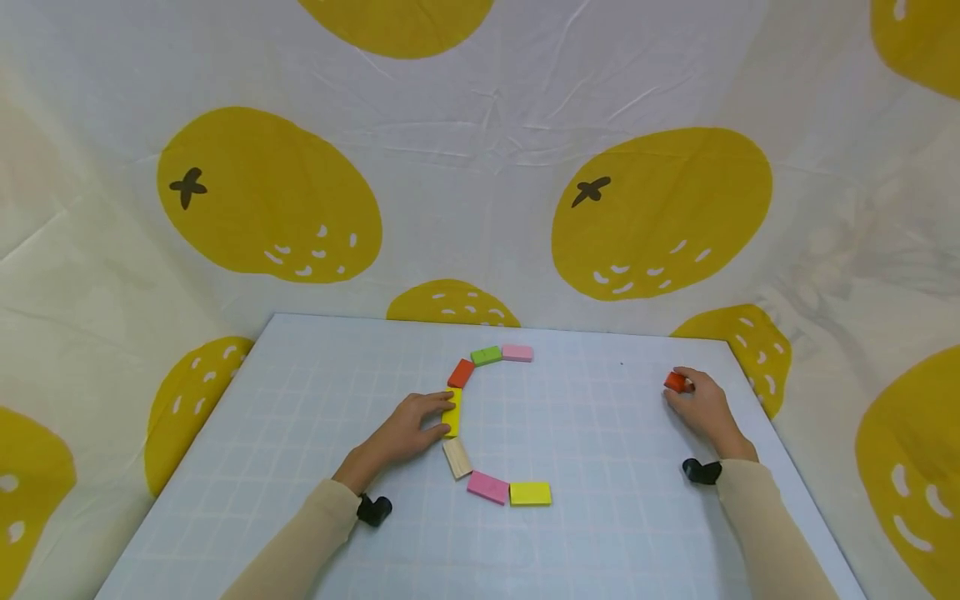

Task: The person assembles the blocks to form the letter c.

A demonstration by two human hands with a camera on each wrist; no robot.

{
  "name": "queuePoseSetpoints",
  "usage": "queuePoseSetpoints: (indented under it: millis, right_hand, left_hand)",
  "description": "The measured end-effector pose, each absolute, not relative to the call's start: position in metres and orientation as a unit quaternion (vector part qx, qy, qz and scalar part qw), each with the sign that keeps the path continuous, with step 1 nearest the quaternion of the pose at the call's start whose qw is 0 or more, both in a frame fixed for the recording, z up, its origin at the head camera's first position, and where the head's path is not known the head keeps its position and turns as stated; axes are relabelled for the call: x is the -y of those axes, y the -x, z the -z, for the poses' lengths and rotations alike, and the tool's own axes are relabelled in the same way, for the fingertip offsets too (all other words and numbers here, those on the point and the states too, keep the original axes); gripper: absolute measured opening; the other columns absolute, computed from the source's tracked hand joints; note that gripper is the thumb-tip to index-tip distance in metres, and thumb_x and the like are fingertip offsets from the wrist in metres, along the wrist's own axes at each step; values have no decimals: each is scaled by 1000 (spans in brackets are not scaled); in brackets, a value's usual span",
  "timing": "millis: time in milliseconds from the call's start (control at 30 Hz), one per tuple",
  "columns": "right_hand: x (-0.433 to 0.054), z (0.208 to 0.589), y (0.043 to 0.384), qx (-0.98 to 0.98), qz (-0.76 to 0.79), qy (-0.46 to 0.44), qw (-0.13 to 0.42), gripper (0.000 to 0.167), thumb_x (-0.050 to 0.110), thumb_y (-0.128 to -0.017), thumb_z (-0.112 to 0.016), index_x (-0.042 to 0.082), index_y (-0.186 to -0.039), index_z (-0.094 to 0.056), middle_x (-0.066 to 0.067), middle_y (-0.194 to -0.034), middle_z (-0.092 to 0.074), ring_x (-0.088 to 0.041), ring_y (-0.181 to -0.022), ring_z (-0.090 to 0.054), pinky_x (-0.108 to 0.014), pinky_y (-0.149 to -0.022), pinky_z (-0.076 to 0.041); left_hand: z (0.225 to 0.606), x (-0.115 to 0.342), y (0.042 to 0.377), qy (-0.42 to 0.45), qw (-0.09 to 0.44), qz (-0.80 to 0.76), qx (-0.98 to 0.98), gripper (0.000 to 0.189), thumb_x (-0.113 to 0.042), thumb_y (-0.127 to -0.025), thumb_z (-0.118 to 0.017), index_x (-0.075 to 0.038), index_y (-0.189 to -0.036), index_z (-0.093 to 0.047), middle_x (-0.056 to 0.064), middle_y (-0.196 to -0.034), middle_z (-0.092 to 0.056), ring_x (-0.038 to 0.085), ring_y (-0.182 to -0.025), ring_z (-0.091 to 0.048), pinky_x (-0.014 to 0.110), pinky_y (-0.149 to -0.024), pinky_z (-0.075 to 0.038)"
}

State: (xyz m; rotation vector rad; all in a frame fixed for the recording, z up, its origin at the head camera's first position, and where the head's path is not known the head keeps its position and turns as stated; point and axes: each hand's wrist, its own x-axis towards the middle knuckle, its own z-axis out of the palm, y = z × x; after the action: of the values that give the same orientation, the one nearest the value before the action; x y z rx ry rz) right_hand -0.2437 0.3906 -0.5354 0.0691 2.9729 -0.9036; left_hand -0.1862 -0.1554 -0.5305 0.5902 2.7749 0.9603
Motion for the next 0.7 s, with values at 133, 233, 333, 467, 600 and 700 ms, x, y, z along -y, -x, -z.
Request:
queuePoseSetpoints:
  millis: [133, 233, 333, 467, 600, 700]
  right_hand:
    - [-390, 536, 243, -959, 283, -8, -9, 55, 17, -98, -64, -12, -142, -47, -35, -127, -54, -45, -108, -53, -64, -100, -47]
    - [-390, 537, 242, -960, 280, -6, -19, 52, 15, -97, -65, -15, -138, -50, -36, -125, -56, -46, -107, -55, -63, -98, -48]
    - [-390, 538, 241, -960, 278, -4, -27, 50, 14, -97, -65, -16, -135, -53, -37, -123, -57, -46, -105, -56, -62, -96, -49]
    - [-390, 538, 241, -961, 273, 3, -38, 47, 14, -96, -66, -15, -132, -57, -36, -120, -59, -45, -103, -57, -62, -94, -50]
    - [-389, 537, 240, -962, 272, 0, -37, 45, 14, -97, -67, -14, -131, -58, -35, -120, -59, -44, -103, -57, -61, -93, -50]
    - [-388, 536, 238, -961, 274, -4, -32, 46, 16, -97, -68, -13, -131, -58, -35, -121, -58, -44, -104, -57, -61, -94, -50]
  left_hand:
    - [531, 156, 186, -199, 71, -317, -925, 44, -26, -98, -72, -14, -139, -65, 0, -154, -55, 30, -137, -52, 52, -116, -41]
    - [531, 156, 186, -201, 70, -316, -925, 44, -26, -98, -72, -14, -139, -65, 1, -154, -54, 30, -137, -52, 53, -116, -42]
    - [531, 157, 186, -202, 70, -319, -923, 44, -25, -98, -72, -13, -139, -65, 1, -154, -55, 30, -137, -52, 53, -116, -42]
    - [532, 157, 186, -202, 66, -319, -924, 43, -26, -98, -72, -14, -139, -65, 0, -154, -55, 30, -136, -52, 52, -115, -42]
    - [533, 156, 187, -198, 67, -319, -924, 44, -26, -97, -73, -15, -139, -66, -1, -153, -55, 29, -136, -52, 52, -115, -42]
    - [532, 156, 187, -197, 69, -318, -925, 44, -26, -97, -73, -15, -139, -66, -1, -153, -55, 29, -136, -53, 51, -115, -43]
